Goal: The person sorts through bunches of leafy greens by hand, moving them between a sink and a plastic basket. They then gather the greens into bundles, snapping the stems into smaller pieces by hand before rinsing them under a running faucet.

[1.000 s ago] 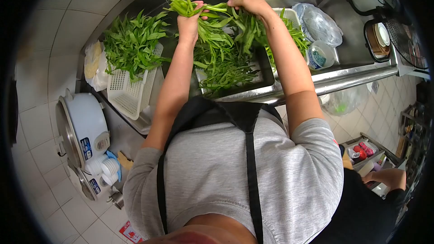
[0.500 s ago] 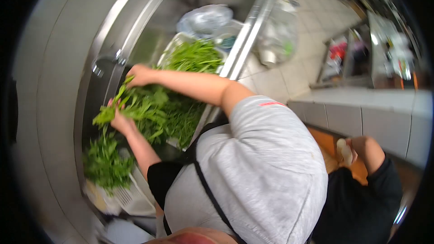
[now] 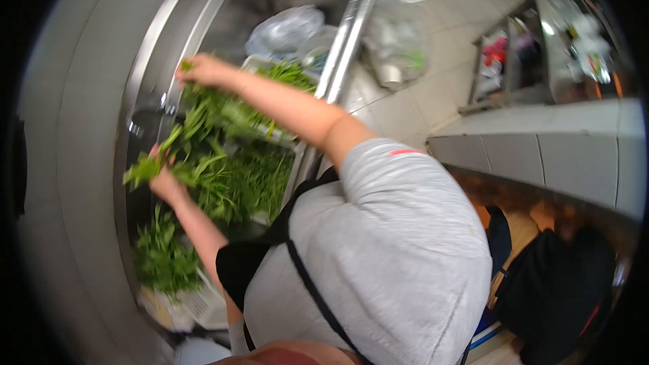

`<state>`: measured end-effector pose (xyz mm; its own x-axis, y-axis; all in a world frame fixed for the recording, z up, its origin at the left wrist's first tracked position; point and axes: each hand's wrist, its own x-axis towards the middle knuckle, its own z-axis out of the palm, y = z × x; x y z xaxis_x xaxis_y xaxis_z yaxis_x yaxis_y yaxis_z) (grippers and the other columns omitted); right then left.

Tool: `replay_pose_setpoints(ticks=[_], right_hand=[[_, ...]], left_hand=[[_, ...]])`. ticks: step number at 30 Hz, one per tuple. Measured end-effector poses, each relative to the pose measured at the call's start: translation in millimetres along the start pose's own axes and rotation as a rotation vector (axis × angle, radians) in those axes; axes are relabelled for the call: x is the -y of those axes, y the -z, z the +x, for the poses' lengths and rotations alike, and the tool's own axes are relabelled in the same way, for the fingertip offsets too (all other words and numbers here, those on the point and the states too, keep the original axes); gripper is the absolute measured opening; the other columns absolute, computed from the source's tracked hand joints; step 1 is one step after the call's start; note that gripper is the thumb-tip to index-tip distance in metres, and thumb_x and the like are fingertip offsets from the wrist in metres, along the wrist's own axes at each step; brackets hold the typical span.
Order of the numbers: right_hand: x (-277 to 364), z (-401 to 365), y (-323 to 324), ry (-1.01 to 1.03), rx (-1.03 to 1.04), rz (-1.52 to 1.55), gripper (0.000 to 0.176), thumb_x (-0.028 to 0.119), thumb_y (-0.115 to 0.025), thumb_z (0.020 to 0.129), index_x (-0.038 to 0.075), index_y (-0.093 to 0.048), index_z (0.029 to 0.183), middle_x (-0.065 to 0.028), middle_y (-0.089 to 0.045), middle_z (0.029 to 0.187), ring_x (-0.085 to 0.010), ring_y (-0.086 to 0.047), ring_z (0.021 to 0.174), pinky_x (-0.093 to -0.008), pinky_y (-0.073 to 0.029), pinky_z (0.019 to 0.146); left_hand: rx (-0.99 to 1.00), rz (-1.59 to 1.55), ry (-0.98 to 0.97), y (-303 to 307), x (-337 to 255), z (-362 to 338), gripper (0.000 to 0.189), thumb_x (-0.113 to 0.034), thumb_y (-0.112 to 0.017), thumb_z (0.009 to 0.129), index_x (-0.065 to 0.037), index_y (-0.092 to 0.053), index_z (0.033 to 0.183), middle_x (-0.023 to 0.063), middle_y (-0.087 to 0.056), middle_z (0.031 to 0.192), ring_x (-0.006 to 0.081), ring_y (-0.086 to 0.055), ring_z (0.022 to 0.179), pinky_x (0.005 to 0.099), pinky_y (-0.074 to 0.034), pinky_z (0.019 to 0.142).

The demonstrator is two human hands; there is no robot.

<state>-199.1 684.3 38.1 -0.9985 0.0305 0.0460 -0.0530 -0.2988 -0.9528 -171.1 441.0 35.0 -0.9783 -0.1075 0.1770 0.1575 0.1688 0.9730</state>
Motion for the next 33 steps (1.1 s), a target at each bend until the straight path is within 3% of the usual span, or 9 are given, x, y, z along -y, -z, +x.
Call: replay_pose_setpoints(ticks=[3,5,7,12,14,21,27,28,33], right_hand=[[26.6,-1.9,-15.0,0.170,0.465,-0.658,0.032,0.027,-0.056,0.081,0.006,-0.057,0.105,-0.0029,-0.060,0.074,-0.0108,-0.055,0.072,-0.0260,-0.043,0.070],[4.9,0.3,-34.8,0.197,0.627,-0.851,0.038,0.028,-0.058,0.079,0.007,-0.054,0.110,-0.0105,-0.061,0.085,-0.0189,-0.057,0.078,-0.0328,-0.043,0.075],[-7.0,-6.4,-44.3,0.282,0.730,-0.962,0.036,0.029,-0.061,0.074,0.003,-0.057,0.100,-0.0163,-0.061,0.084,-0.0292,-0.058,0.080,-0.0374,-0.043,0.072],[-6.4,-3.6,-25.8,0.217,0.562,-0.938,0.027,0.022,-0.062,0.072,0.002,-0.060,0.090,-0.0077,-0.059,0.064,-0.0174,-0.055,0.060,-0.0320,-0.043,0.056],[11.6,-0.8,-12.6,0.062,0.586,-1.045,0.028,0.021,-0.062,0.070,0.002,-0.061,0.091,-0.0064,-0.058,0.063,-0.0160,-0.054,0.056,-0.0310,-0.043,0.054],[12.3,17.9,27.3,-0.216,0.557,-1.360,0.032,0.019,-0.062,0.068,-0.002,-0.060,0.093,-0.0097,-0.059,0.067,-0.0185,-0.055,0.060,-0.0314,-0.042,0.057],[-55.4,38.6,63.9,-0.142,0.385,-1.619,0.033,0.017,-0.063,0.065,-0.003,-0.060,0.090,-0.0186,-0.062,0.082,-0.0281,-0.060,0.073,-0.0365,-0.046,0.064],[-60.5,40.7,65.0,-0.270,0.421,-1.608,0.036,0.018,-0.065,0.066,-0.003,-0.059,0.095,-0.0202,-0.062,0.089,-0.0309,-0.060,0.080,-0.0369,-0.047,0.068],[-54.1,30.6,39.5,-0.222,0.452,-1.488,0.038,0.020,-0.064,0.073,-0.002,-0.056,0.102,-0.0177,-0.062,0.087,-0.0292,-0.060,0.079,-0.0355,-0.046,0.070]], left_hand=[[0.118,-0.004,0.111,-16.3,-13.5,-0.7,0.021,-0.011,-0.058,0.081,-0.001,-0.061,0.099,0.0085,-0.061,0.096,0.0146,-0.059,0.079,0.0259,-0.051,0.063],[0.177,-0.077,0.113,-21.3,-19.2,-2.2,0.022,-0.010,-0.062,0.078,-0.001,-0.061,0.098,0.0058,-0.061,0.093,0.0108,-0.058,0.075,0.0233,-0.050,0.059],[0.245,-0.114,0.023,-21.1,-13.7,0.9,0.029,-0.013,-0.065,0.076,-0.002,-0.059,0.102,0.0061,-0.060,0.095,0.0118,-0.058,0.080,0.0227,-0.048,0.059],[0.291,-0.151,0.044,-12.3,-9.9,-9.3,0.034,-0.010,-0.072,0.068,0.001,-0.059,0.097,0.0035,-0.062,0.081,0.0089,-0.055,0.063,0.0220,-0.045,0.054],[0.326,-0.043,0.078,3.2,-3.7,-9.2,0.035,-0.011,-0.072,0.067,0.001,-0.059,0.097,0.0038,-0.062,0.080,0.0087,-0.055,0.063,0.0220,-0.045,0.054],[0.526,0.243,0.278,51.8,15.1,-14.6,0.031,-0.022,-0.073,0.068,-0.002,-0.060,0.088,0.0019,-0.058,0.071,0.0085,-0.054,0.063,0.0224,-0.042,0.055],[0.288,-0.076,0.241,91.8,30.5,-8.2,0.027,-0.020,-0.060,0.082,0.001,-0.055,0.098,0.0065,-0.059,0.088,0.0114,-0.057,0.074,0.0242,-0.048,0.065],[0.282,-0.076,0.241,96.1,31.9,-8.1,0.027,-0.020,-0.060,0.082,0.001,-0.055,0.098,0.0065,-0.059,0.088,0.0114,-0.057,0.074,0.0242,-0.048,0.065],[0.193,-0.497,0.228,113.0,23.4,-13.2,0.039,-0.029,-0.050,0.087,0.000,-0.044,0.114,0.0141,-0.056,0.105,0.0231,-0.055,0.098,0.0344,-0.049,0.076]])
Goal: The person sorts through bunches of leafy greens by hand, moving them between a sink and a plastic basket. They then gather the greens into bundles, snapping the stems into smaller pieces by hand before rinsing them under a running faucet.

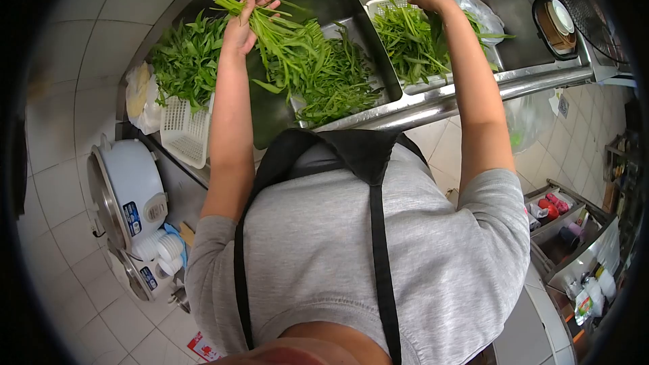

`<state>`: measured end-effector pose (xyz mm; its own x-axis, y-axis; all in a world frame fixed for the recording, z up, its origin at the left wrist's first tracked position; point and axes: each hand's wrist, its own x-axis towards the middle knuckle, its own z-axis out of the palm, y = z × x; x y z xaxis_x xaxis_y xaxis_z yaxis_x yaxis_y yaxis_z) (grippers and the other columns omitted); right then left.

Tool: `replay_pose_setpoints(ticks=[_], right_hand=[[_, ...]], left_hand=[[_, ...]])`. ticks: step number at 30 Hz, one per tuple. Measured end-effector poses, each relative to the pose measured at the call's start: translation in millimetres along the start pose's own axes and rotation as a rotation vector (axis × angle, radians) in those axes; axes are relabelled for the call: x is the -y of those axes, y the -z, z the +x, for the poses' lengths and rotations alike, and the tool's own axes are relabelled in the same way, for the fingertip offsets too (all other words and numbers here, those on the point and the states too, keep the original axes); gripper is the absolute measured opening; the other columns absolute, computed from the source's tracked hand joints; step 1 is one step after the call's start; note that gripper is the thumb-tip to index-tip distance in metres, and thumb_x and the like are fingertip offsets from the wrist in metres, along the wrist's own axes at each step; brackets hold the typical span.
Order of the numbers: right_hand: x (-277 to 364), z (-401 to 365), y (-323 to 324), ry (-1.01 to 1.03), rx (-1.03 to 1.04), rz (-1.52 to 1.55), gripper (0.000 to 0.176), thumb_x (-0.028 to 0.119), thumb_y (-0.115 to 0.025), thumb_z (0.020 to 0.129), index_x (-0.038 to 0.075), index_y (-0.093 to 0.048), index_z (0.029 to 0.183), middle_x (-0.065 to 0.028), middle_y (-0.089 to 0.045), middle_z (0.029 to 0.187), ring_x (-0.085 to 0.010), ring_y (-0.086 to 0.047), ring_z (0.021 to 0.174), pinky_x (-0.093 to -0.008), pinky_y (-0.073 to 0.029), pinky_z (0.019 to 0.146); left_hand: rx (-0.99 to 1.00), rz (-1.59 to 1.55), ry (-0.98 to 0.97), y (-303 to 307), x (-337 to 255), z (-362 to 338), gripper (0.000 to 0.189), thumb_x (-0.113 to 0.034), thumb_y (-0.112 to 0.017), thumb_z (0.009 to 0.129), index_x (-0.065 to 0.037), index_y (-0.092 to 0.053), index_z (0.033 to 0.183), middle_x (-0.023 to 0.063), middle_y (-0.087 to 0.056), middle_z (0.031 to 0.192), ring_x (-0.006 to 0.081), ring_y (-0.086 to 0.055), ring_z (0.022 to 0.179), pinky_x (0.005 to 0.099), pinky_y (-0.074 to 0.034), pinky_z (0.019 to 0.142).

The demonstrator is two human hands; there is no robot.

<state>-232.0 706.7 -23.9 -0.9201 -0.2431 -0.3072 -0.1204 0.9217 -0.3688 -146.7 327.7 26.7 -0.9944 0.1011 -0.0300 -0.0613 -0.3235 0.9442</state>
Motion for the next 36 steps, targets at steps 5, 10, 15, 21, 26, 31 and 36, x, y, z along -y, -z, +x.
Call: replay_pose_setpoints(ticks=[5,10,15,21,26,31,36], right_hand=[[76.6,-28.7,5.3,0.359,-0.080,0.176,0.038,0.021,-0.066,0.071,-0.002,-0.056,0.100,-0.0184,-0.061,0.091,-0.0306,-0.059,0.084,-0.0369,-0.045,0.073],[176.8,-64.4,-34.6,0.540,0.025,0.058,0.040,0.029,-0.064,0.071,0.008,-0.059,0.105,-0.0161,-0.060,0.096,-0.0298,-0.058,0.091,-0.0375,-0.045,0.081],[205.8,-48.2,-88.0,0.464,-0.132,-0.113,0.028,0.028,-0.065,0.069,0.008,-0.062,0.089,-0.0140,-0.062,0.083,-0.0294,-0.060,0.080,-0.0396,-0.048,0.070],[175.9,-13.8,-59.1,0.532,0.191,0.186,0.035,0.027,-0.069,0.066,0.008,-0.064,0.095,-0.0148,-0.063,0.084,-0.0298,-0.059,0.083,-0.0369,-0.045,0.074],[165.6,-4.6,-41.3,0.454,-0.089,0.131,0.031,0.023,-0.070,0.068,0.006,-0.064,0.093,-0.0139,-0.063,0.084,-0.0259,-0.060,0.080,-0.0352,-0.044,0.071],[190.1,-22.2,-35.1,0.621,0.092,0.187,0.028,0.024,-0.067,0.066,0.009,-0.065,0.090,-0.0140,-0.063,0.078,-0.0283,-0.060,0.072,-0.0361,-0.046,0.068],[211.9,-22.2,-70.0,0.612,-0.026,0.246,0.028,0.030,-0.066,0.069,0.009,-0.066,0.088,-0.0165,-0.061,0.072,-0.0303,-0.059,0.069,-0.0362,-0.046,0.066]], left_hand=[[-0.067,0.026,0.032,4.0,2.8,-3.2,0.038,-0.029,-0.046,0.089,-0.002,-0.041,0.116,0.0144,-0.053,0.111,0.0281,-0.053,0.101,0.0389,-0.048,0.078],[-0.212,-0.121,-0.084,9.2,23.2,3.3,0.036,-0.027,-0.047,0.089,-0.004,-0.040,0.115,0.0158,-0.051,0.113,0.0323,-0.049,0.108,0.0454,-0.048,0.077],[-0.569,-0.245,0.066,3.7,29.5,3.7,0.013,-0.016,-0.053,0.086,-0.004,-0.048,0.084,0.0037,-0.048,0.072,0.0215,-0.058,0.071,0.0417,-0.050,0.067],[-0.387,0.165,0.243,21.6,21.2,-11.2,0.015,-0.019,-0.059,0.082,-0.004,-0.055,0.080,0.0066,-0.056,0.079,0.0180,-0.058,0.073,0.0358,-0.050,0.061],[-0.365,0.607,0.071,31.9,30.9,-8.0,0.023,-0.022,-0.055,0.082,0.000,-0.060,0.075,0.0098,-0.060,0.093,0.0173,-0.054,0.089,0.0321,-0.042,0.078],[-0.427,0.681,0.189,27.8,27.7,-4.5,0.025,-0.020,-0.053,0.083,0.004,-0.061,0.080,0.0110,-0.060,0.100,0.0172,-0.051,0.096,0.0296,-0.036,0.085],[-0.373,0.617,0.028,15.4,35.1,-0.9,0.025,-0.019,-0.052,0.084,0.003,-0.060,0.090,0.0064,-0.061,0.084,0.0145,-0.053,0.082,0.0274,-0.039,0.079]])
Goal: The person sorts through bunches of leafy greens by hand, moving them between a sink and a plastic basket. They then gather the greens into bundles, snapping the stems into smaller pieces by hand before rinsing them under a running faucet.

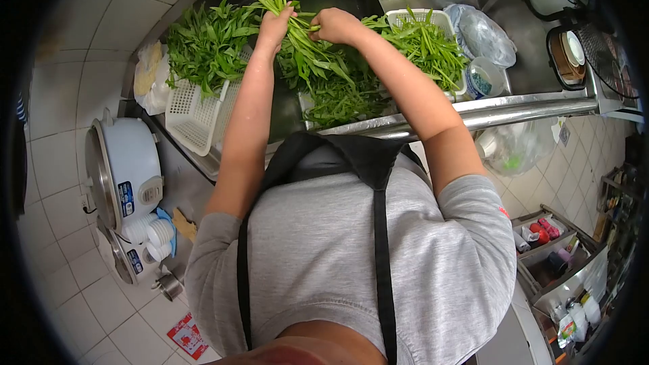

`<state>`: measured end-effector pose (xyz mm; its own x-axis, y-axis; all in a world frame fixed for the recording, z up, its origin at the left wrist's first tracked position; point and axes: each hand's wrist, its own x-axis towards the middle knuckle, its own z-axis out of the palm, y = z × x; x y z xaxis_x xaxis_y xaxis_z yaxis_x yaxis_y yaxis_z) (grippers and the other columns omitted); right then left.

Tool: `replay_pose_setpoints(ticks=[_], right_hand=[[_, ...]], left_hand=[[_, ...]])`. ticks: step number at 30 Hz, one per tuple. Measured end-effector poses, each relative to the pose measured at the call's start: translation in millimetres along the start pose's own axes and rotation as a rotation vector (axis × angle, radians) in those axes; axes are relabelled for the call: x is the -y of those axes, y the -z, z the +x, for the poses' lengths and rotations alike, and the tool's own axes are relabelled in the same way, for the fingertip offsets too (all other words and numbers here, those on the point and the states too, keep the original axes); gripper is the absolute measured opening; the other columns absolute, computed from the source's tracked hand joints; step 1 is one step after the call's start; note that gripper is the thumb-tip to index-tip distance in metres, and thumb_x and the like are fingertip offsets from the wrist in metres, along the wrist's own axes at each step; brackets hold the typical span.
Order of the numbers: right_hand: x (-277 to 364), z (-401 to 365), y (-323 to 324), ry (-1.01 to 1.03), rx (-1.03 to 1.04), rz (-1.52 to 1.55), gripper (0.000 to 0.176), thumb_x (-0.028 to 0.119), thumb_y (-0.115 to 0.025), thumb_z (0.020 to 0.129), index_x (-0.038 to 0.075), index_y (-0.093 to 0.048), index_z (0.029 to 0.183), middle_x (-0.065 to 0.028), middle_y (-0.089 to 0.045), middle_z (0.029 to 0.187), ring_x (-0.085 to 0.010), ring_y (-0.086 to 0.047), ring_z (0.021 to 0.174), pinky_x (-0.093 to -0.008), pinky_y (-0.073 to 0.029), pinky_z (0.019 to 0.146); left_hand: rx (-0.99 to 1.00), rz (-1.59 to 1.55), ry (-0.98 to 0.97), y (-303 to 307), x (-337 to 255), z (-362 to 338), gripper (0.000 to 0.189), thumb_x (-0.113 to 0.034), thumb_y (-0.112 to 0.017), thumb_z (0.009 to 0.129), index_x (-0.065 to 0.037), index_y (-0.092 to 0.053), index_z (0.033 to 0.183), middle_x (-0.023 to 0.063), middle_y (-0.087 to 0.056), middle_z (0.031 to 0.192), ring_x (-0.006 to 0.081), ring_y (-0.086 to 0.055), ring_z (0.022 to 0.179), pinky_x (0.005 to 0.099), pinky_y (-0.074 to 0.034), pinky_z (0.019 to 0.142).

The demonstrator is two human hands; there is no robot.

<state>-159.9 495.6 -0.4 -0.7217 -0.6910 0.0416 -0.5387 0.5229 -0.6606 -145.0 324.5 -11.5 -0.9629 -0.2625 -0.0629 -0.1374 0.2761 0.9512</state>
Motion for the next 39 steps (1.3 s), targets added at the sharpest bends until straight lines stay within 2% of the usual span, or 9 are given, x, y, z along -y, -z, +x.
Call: replay_pose_setpoints(ticks=[5,10,12,15,21,28,31,34,39], right_hand=[[8.3,3.9,-8.5,-0.171,-0.033,-0.038,0.033,0.030,-0.065,0.069,0.011,-0.064,0.096,-0.0159,-0.062,0.084,-0.0301,-0.059,0.080,-0.0365,-0.047,0.073],[-10.0,6.8,-7.0,-0.207,-0.135,0.048,0.033,0.030,-0.065,0.068,0.010,-0.064,0.095,-0.0165,-0.062,0.083,-0.0298,-0.060,0.079,-0.0355,-0.047,0.072],[-4.8,2.7,0.6,-0.175,0.019,0.132,0.032,0.029,-0.066,0.068,0.010,-0.065,0.094,-0.0166,-0.062,0.081,-0.0294,-0.060,0.077,-0.0356,-0.046,0.071],[-6.1,8.8,-12.3,-0.131,0.007,0.106,0.030,0.029,-0.066,0.068,0.010,-0.066,0.092,-0.0166,-0.062,0.078,-0.0292,-0.060,0.074,-0.0363,-0.046,0.071],[-14.3,13.1,-26.9,-0.144,-0.063,0.256,0.029,0.029,-0.066,0.068,0.010,-0.066,0.090,-0.0164,-0.062,0.074,-0.0286,-0.059,0.070,-0.0352,-0.045,0.068],[-34.0,15.9,-7.9,-0.189,-0.152,0.283,0.030,0.029,-0.065,0.069,0.009,-0.065,0.090,-0.0135,-0.062,0.073,-0.0238,-0.059,0.068,-0.0324,-0.044,0.067],[-41.4,17.7,-5.7,-0.269,-0.241,0.456,0.029,0.026,-0.064,0.070,0.006,-0.065,0.091,-0.0103,-0.064,0.076,-0.0180,-0.059,0.069,-0.0298,-0.044,0.067],[-54.3,20.3,-15.7,-0.222,-0.324,1.051,0.015,0.014,-0.064,0.071,0.001,-0.065,0.079,0.0003,-0.056,0.065,-0.0090,-0.050,0.058,-0.0228,-0.039,0.055],[-48.2,8.7,-14.6,-0.465,-0.272,1.388,0.010,0.013,-0.061,0.074,0.009,-0.056,0.066,0.0038,-0.048,0.058,-0.0104,-0.047,0.055,-0.0263,-0.039,0.050]], left_hand=[[-0.070,-0.045,0.040,-7.7,5.9,0.1,0.024,-0.023,-0.054,0.084,0.001,-0.060,0.082,0.0061,-0.059,0.074,0.0128,-0.051,0.066,0.0282,-0.041,0.061],[-0.115,-0.145,0.058,-2.4,3.0,-3.2,0.026,-0.024,-0.053,0.084,0.000,-0.058,0.076,0.0071,-0.058,0.074,0.0141,-0.051,0.065,0.0284,-0.041,0.061],[-0.134,-0.184,0.071,-1.3,7.2,0.6,0.027,-0.025,-0.053,0.084,0.000,-0.058,0.076,0.0074,-0.057,0.074,0.0145,-0.051,0.065,0.0285,-0.041,0.061],[-0.168,-0.195,0.030,-5.0,2.8,-3.4,0.028,-0.025,-0.053,0.085,0.001,-0.058,0.076,0.0077,-0.057,0.075,0.0150,-0.051,0.065,0.0293,-0.042,0.060],[-0.150,-0.399,0.096,-14.1,3.4,-6.3,0.029,-0.026,-0.051,0.086,0.002,-0.055,0.088,0.0105,-0.058,0.078,0.0157,-0.052,0.064,0.0293,-0.044,0.057],[-0.172,-0.201,-0.063,-8.7,1.1,-11.6,0.026,-0.023,-0.054,0.085,0.003,-0.056,0.089,0.0093,-0.057,0.080,0.0154,-0.056,0.066,0.0282,-0.049,0.054],[-0.196,-0.445,-0.030,-19.0,4.2,-12.8,0.022,-0.019,-0.055,0.084,0.003,-0.055,0.087,0.0085,-0.056,0.077,0.0172,-0.057,0.064,0.0294,-0.050,0.054],[-0.200,-0.493,-0.006,-30.0,2.2,-19.5,0.022,-0.018,-0.054,0.084,0.004,-0.054,0.087,0.0092,-0.056,0.078,0.0180,-0.057,0.062,0.0297,-0.050,0.052],[-0.224,-0.518,-0.032,-42.9,-1.1,-25.9,0.020,-0.016,-0.054,0.084,0.003,-0.052,0.089,0.0102,-0.057,0.079,0.0174,-0.055,0.060,0.0290,-0.049,0.049]])
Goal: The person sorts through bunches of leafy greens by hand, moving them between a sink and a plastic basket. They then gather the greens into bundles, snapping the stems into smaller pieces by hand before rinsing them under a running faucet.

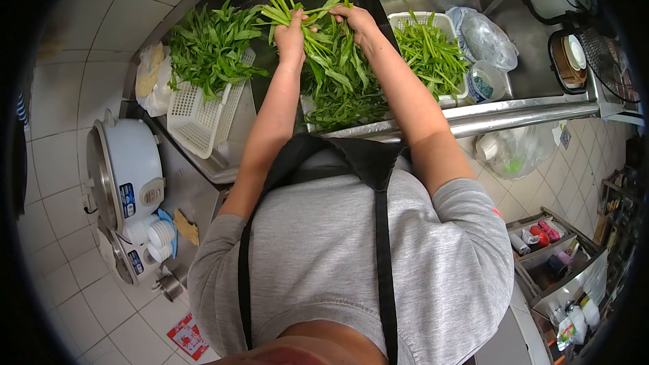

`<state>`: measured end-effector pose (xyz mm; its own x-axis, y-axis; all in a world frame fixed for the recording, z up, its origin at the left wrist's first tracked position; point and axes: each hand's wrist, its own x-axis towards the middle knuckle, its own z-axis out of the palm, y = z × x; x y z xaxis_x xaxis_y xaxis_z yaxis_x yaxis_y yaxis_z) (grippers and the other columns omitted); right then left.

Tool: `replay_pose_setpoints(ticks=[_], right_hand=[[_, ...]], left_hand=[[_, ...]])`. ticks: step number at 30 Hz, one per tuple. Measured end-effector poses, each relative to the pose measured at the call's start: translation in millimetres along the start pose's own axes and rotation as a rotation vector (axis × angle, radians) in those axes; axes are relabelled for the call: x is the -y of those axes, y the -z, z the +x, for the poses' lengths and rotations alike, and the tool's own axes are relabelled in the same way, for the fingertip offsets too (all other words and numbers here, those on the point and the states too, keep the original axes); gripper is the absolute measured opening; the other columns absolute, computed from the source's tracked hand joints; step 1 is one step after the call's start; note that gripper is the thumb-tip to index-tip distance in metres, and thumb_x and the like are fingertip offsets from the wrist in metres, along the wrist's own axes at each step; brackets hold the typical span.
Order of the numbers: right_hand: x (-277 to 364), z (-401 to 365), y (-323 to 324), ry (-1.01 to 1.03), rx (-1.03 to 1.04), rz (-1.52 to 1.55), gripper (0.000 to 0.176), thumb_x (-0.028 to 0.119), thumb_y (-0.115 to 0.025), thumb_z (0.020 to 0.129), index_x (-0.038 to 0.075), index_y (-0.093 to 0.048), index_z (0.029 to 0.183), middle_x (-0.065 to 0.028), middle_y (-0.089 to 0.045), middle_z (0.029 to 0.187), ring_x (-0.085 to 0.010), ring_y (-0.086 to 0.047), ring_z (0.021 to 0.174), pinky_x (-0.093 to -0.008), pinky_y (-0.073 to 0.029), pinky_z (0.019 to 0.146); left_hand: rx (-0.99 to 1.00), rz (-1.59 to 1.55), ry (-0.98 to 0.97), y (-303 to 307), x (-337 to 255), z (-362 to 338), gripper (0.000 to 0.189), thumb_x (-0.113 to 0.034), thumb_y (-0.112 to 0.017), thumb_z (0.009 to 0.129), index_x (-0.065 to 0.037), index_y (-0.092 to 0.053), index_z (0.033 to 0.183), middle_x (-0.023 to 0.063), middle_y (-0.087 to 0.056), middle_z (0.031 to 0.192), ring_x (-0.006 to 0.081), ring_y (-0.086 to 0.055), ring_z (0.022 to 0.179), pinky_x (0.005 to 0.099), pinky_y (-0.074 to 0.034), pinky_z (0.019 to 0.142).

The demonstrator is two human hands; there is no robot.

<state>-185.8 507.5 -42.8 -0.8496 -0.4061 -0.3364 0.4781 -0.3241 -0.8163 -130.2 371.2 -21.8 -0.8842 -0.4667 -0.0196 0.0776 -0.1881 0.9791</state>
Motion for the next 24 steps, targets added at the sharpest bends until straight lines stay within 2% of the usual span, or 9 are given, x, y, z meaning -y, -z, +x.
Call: replay_pose_setpoints(ticks=[3,6,13,16,21,24], right_hand=[[-4.9,0.8,-1.3,-0.055,-0.052,0.120,0.011,0.016,-0.058,0.077,0.011,-0.056,0.068,0.0049,-0.047,0.057,-0.0108,-0.047,0.056,-0.0270,-0.040,0.052],[-10.4,4.1,1.0,-0.091,-0.017,0.237,0.009,0.016,-0.056,0.078,0.012,-0.056,0.069,0.0049,-0.048,0.058,-0.0108,-0.046,0.056,-0.0275,-0.039,0.053],[-19.9,15.6,1.1,-0.075,-0.047,0.379,0.008,0.015,-0.056,0.078,0.012,-0.055,0.071,0.0041,-0.048,0.056,-0.0123,-0.046,0.053,-0.0276,-0.038,0.050],[-20.4,17.1,0.2,-0.095,-0.083,0.390,0.008,0.013,-0.056,0.077,0.011,-0.054,0.070,0.0027,-0.048,0.056,-0.0133,-0.046,0.052,-0.0294,-0.040,0.049],[-22.7,19.7,-1.5,-0.153,-0.157,0.552,0.014,0.010,-0.053,0.078,0.008,-0.049,0.064,-0.0033,-0.048,0.058,-0.0191,-0.048,0.052,-0.0375,-0.047,0.050],[-22.8,19.5,-1.8,-0.168,-0.180,0.563,0.017,0.009,-0.051,0.078,0.007,-0.046,0.063,-0.0050,-0.048,0.059,-0.0225,-0.049,0.053,-0.0389,-0.048,0.051]], left_hand=[[-0.011,-0.020,-0.026,-6.4,0.1,-4.6,0.019,-0.015,-0.054,0.084,0.003,-0.051,0.091,0.0101,-0.057,0.080,0.0168,-0.055,0.063,0.0287,-0.049,0.049],[-0.030,-0.039,-0.038,-13.2,-0.8,-9.9,0.018,-0.014,-0.054,0.084,0.002,-0.051,0.091,0.0098,-0.056,0.080,0.0158,-0.055,0.067,0.0278,-0.049,0.049],[-0.103,-0.134,-0.023,-25.1,2.0,-16.0,0.017,-0.014,-0.053,0.085,0.002,-0.052,0.091,0.0098,-0.056,0.080,0.0151,-0.054,0.067,0.0268,-0.048,0.048],[-0.110,-0.168,0.009,-26.1,6.0,-14.3,0.016,-0.013,-0.053,0.085,0.002,-0.051,0.092,0.0096,-0.057,0.080,0.0150,-0.054,0.066,0.0264,-0.047,0.048],[-0.121,-0.172,0.037,-32.0,7.4,-19.5,0.017,-0.013,-0.053,0.085,0.001,-0.050,0.093,0.0092,-0.057,0.080,0.0148,-0.054,0.066,0.0265,-0.047,0.047],[-0.145,-0.168,0.019,-34.0,9.4,-21.3,0.016,-0.013,-0.053,0.085,0.001,-0.051,0.092,0.0089,-0.057,0.080,0.0147,-0.054,0.066,0.0269,-0.046,0.047]])
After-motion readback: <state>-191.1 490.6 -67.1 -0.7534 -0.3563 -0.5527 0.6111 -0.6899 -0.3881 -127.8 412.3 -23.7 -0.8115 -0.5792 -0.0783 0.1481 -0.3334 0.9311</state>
